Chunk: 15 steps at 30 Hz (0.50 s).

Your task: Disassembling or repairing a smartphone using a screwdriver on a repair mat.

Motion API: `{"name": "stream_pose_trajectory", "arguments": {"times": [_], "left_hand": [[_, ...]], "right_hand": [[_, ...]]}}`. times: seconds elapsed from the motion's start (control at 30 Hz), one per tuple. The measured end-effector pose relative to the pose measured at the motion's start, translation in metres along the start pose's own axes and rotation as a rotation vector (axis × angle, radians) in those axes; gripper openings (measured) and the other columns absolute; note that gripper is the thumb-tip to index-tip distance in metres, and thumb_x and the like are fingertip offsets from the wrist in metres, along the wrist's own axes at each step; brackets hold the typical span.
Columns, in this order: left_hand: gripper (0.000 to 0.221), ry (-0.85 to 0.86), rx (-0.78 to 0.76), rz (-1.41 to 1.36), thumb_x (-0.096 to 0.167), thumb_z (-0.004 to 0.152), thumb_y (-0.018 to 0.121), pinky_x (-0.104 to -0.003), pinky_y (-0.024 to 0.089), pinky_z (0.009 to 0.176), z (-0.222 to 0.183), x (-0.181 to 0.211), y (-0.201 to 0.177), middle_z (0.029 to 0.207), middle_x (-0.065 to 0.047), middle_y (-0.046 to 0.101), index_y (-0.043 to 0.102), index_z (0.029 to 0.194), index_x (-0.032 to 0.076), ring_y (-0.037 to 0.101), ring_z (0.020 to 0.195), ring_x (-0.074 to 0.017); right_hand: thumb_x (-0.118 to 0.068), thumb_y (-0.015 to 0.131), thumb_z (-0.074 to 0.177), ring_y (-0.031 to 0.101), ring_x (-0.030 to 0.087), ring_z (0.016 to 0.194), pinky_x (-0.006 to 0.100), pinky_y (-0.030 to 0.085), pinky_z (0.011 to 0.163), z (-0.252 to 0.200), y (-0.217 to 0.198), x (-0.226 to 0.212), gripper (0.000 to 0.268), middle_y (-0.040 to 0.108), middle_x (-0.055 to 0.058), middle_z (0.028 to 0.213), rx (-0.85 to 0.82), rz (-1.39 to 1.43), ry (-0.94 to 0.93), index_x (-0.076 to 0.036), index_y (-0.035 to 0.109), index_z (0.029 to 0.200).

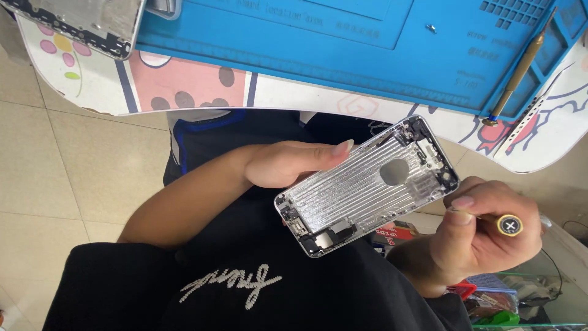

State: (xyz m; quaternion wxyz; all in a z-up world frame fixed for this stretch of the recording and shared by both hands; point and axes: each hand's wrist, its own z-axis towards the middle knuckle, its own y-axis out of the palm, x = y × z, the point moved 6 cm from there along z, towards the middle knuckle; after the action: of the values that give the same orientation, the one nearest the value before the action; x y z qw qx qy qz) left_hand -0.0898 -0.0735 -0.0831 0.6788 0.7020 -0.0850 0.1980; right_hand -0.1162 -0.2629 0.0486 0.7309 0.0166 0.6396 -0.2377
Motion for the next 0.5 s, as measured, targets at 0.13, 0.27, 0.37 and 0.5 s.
{"name": "stream_pose_trajectory", "arguments": {"times": [0.13,0.27,0.37,0.5], "left_hand": [[0.081,0.061,-0.125,-0.053,0.059,0.111,0.019,-0.044,0.049,0.121,-0.001,0.028,0.027,0.16,-0.019,0.049,0.014,0.17,0.004,0.053,0.148,-0.0295],[0.081,0.08,-0.189,-0.061,0.06,0.113,0.024,-0.047,0.047,0.123,-0.004,0.029,0.033,0.157,-0.027,0.051,0.006,0.172,0.007,0.054,0.146,-0.0353],[0.08,0.099,-0.2,-0.064,0.058,0.115,0.028,-0.045,0.041,0.126,-0.006,0.028,0.032,0.16,-0.025,0.046,0.008,0.17,0.005,0.049,0.149,-0.0328],[0.082,0.087,-0.071,0.138,0.061,0.111,0.027,-0.043,0.036,0.128,-0.002,0.021,0.021,0.17,-0.018,0.035,0.013,0.168,0.004,0.036,0.158,-0.0283]], "right_hand": [[-0.012,0.078,0.106,0.051,0.01,0.058,0.019,0.034,0.056,-0.008,-0.005,-0.001,0.025,0.059,0.01,0.075,-0.039,-0.048,0.008,0.003,0.058,0.101],[-0.006,0.076,0.105,0.055,0.01,0.062,0.019,0.038,0.059,0.002,0.003,-0.005,0.018,0.062,0.01,0.077,-0.136,-0.077,0.028,0.004,0.061,0.102],[-0.004,0.074,0.098,0.054,0.009,0.059,0.018,0.038,0.056,0.009,0.01,-0.012,0.014,0.062,0.009,0.074,-0.176,-0.138,0.032,0.003,0.062,0.1],[0.001,0.073,0.094,0.055,0.007,0.058,0.018,0.037,0.054,0.013,0.019,-0.022,0.01,0.064,0.008,0.076,-0.239,-0.272,0.042,0.003,0.063,0.096]]}}
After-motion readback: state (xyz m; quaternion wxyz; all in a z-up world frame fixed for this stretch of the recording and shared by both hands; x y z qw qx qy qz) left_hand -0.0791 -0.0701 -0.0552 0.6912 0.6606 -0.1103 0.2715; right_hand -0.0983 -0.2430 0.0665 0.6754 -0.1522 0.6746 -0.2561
